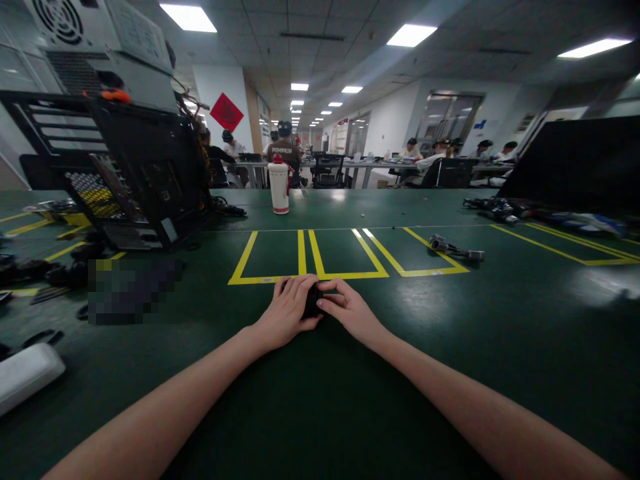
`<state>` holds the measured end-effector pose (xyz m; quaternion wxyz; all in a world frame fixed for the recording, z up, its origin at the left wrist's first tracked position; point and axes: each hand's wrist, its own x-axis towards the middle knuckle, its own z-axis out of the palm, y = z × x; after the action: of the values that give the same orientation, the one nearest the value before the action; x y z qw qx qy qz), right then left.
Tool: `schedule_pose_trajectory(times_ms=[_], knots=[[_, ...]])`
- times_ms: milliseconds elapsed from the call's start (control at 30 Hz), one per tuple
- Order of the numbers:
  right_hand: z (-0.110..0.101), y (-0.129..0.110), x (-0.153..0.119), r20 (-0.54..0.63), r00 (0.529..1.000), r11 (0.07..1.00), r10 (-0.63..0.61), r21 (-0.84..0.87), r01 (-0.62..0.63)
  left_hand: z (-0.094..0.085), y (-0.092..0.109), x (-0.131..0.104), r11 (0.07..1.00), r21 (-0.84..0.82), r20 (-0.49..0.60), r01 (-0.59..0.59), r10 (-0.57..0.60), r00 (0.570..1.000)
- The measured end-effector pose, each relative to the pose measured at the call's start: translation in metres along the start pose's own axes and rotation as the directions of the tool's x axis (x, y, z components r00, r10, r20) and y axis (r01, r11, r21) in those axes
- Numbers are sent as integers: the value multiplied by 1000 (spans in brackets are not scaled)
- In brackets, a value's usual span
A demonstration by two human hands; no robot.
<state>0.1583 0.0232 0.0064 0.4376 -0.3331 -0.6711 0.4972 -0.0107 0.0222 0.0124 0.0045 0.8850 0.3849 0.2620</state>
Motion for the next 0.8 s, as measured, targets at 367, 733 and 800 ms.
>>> schedule_pose_trajectory(times_ms=[367, 733, 800], knots=[[-2, -3, -3, 65, 998, 1000, 25, 13, -26, -2, 0, -1, 1000, -22, 17, 9, -8, 1000], [-2, -2, -1, 11, 999, 999, 33, -43, -33, -3, 0, 0, 1000, -18, 20, 3, -2, 1000], [-2, -2, -2, 32, 999, 999, 37, -41, -35, -4, 1, 0, 1000, -23, 25, 6, -6, 1000]])
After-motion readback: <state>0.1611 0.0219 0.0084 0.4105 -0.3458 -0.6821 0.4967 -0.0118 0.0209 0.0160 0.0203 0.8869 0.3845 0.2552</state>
